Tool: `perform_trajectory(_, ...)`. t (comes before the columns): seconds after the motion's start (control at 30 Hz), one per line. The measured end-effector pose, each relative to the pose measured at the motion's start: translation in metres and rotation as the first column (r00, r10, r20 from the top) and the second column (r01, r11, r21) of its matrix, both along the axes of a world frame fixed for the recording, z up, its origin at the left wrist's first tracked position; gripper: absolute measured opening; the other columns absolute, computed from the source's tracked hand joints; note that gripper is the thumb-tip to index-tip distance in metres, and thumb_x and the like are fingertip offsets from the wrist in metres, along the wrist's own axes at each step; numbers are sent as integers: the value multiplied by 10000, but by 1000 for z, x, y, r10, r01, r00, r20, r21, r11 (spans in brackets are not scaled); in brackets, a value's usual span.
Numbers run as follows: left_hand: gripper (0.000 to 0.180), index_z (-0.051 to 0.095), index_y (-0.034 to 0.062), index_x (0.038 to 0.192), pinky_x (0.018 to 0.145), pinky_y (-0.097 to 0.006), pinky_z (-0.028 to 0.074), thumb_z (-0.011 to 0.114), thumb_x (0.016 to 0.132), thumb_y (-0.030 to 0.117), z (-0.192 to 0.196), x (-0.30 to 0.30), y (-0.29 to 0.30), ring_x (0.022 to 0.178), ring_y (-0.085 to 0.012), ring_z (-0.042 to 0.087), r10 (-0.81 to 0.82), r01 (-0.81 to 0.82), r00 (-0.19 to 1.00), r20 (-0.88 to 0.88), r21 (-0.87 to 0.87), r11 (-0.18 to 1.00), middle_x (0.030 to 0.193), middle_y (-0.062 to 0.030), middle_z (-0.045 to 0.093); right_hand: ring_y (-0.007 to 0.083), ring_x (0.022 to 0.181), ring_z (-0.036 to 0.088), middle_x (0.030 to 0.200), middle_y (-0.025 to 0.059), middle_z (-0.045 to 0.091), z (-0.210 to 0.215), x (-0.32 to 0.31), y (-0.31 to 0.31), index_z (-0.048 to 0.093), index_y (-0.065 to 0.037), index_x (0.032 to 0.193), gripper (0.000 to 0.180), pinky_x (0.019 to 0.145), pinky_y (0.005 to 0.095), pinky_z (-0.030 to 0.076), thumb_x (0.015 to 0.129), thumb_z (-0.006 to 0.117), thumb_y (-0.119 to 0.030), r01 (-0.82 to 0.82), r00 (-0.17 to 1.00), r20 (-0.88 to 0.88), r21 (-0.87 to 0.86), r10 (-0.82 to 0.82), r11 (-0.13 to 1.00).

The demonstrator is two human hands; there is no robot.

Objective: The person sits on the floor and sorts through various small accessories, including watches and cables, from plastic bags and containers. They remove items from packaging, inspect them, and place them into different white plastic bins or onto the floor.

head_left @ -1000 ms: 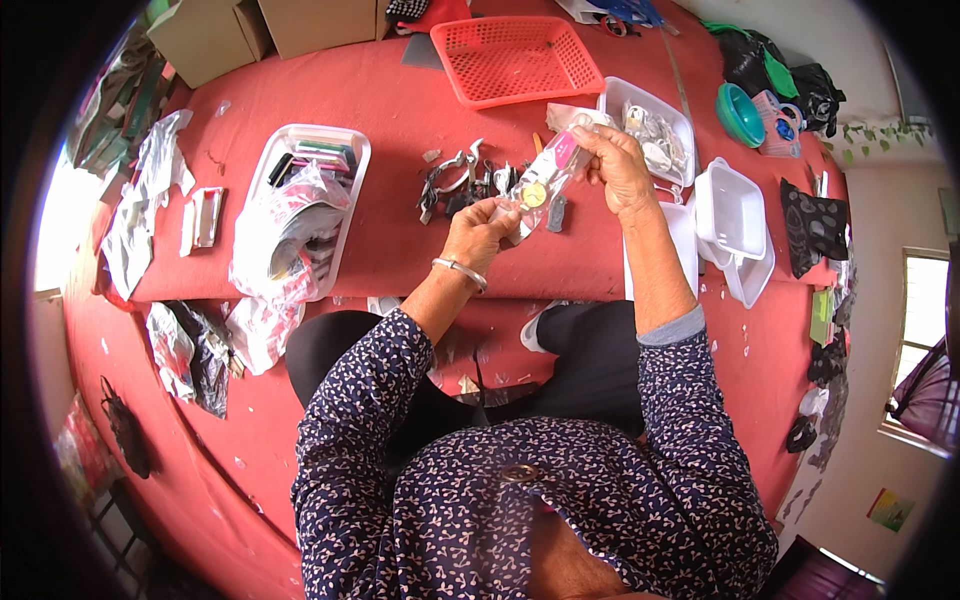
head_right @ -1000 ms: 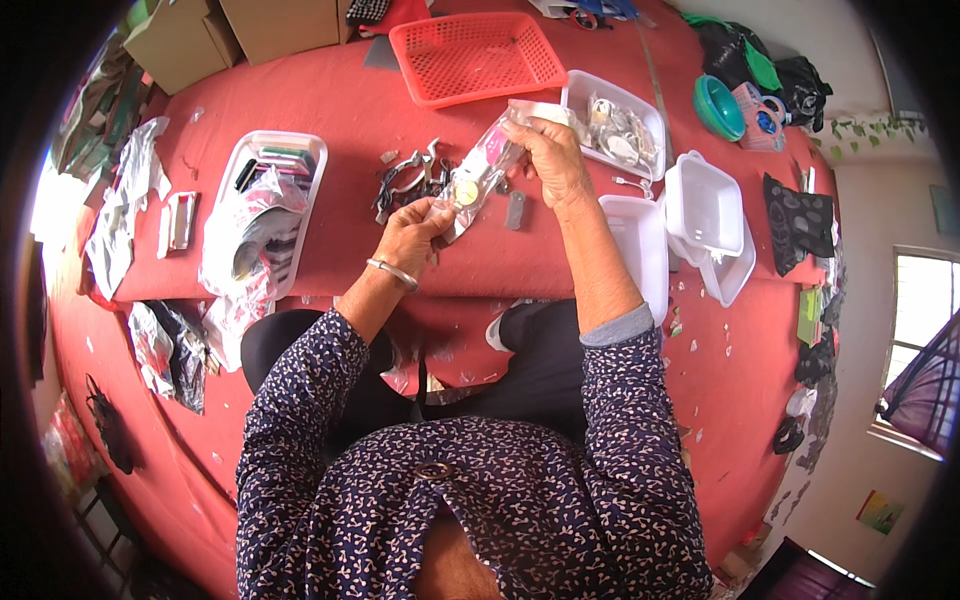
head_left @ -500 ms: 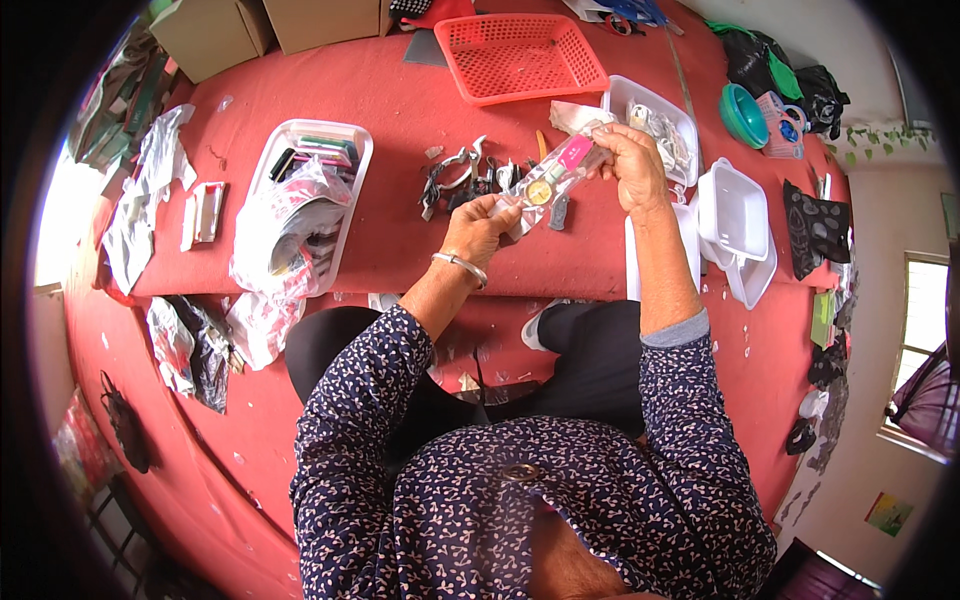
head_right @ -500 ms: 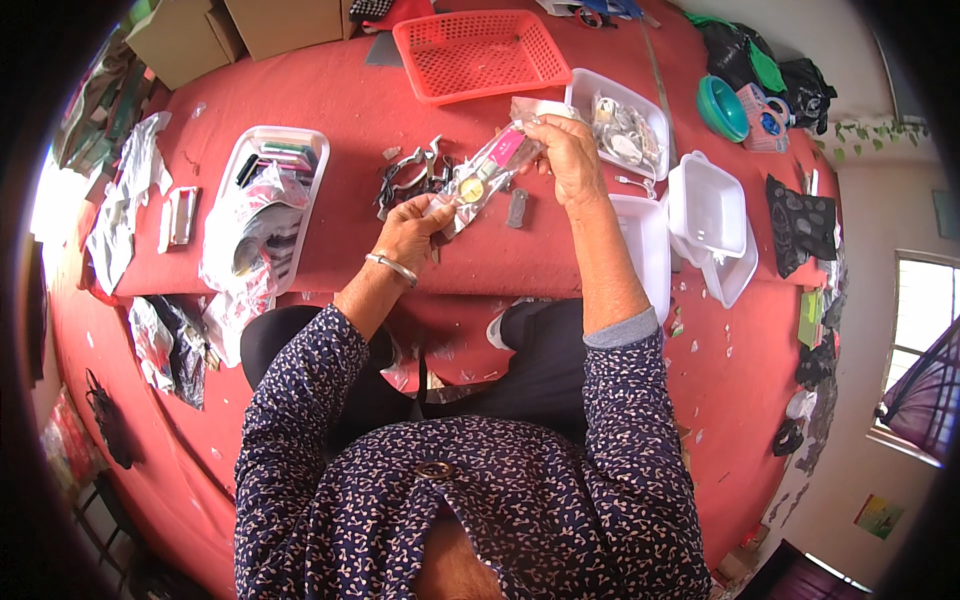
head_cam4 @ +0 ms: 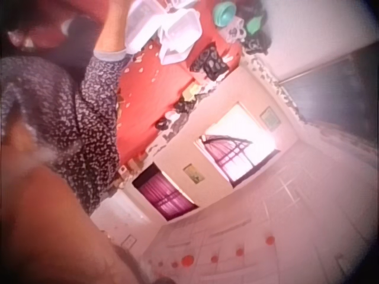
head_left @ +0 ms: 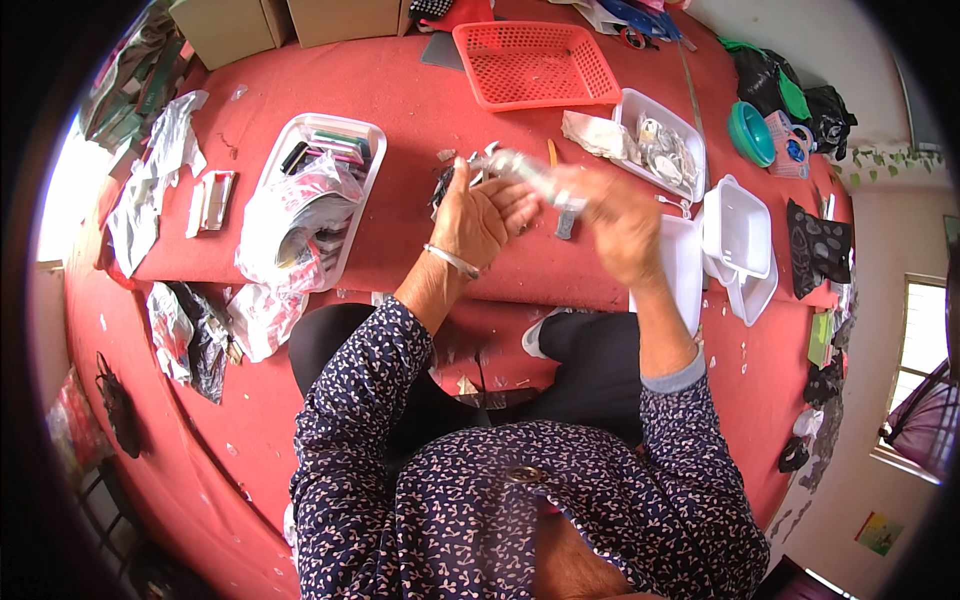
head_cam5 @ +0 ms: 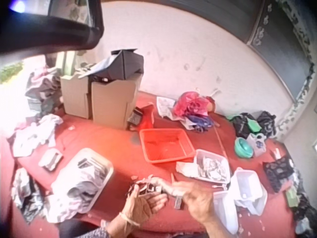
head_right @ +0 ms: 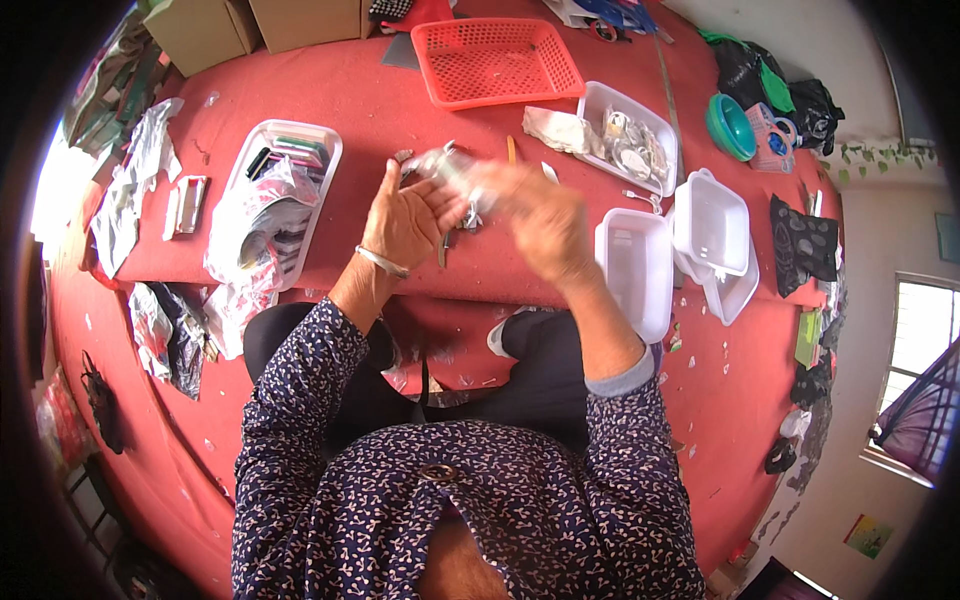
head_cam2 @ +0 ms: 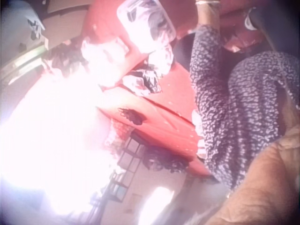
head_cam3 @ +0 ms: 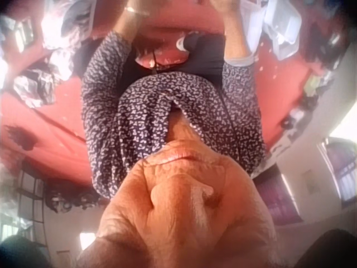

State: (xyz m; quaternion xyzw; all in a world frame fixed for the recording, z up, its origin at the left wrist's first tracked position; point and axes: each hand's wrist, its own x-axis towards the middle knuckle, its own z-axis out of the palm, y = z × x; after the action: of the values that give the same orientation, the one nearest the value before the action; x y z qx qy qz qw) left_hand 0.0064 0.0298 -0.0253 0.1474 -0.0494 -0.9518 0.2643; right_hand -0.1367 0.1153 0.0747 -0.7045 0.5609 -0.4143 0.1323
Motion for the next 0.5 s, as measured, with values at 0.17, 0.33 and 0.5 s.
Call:
perform_trajectory(0.17, 353, 363, -58, 1186, 933, -369, 401, 414, 871, 92, 19, 4, -6, 1065, -275, 494, 201, -201, 980, -10, -85, 976, 1173, -187, 469, 239, 938, 565, 984, 84, 590, -11, 19, 17, 620, -51, 888, 241, 776, 322, 482, 661, 572, 13, -100, 917, -396, -94, 55, 991)
perform_trajectory(0.33, 426, 298, -12, 1254, 943, -372, 391, 434, 865, 96, 24, 6, -9, 1113, -275, 454, 224, -230, 973, -59, -153, 961, 1261, -178, 389, 222, 942, 558, 1029, 71, 571, -18, 18, 17, 610, -70, 927, 257, 767, 310, 479, 671, 589, -65, -85, 850, -527, -168, -16, 982)
perform_trajectory(0.5, 476, 276, -4, 1274, 950, -364, 383, 468, 853, 107, 22, 4, -8, 1137, -289, 428, 206, -216, 976, -69, -219, 952, 1274, -168, 378, 220, 956, 548, 1074, 57, 546, -26, 15, 16, 582, -78, 1005, 301, 779, 312, 460, 705, 566, -90, -78, 754, -653, -192, -69, 978)
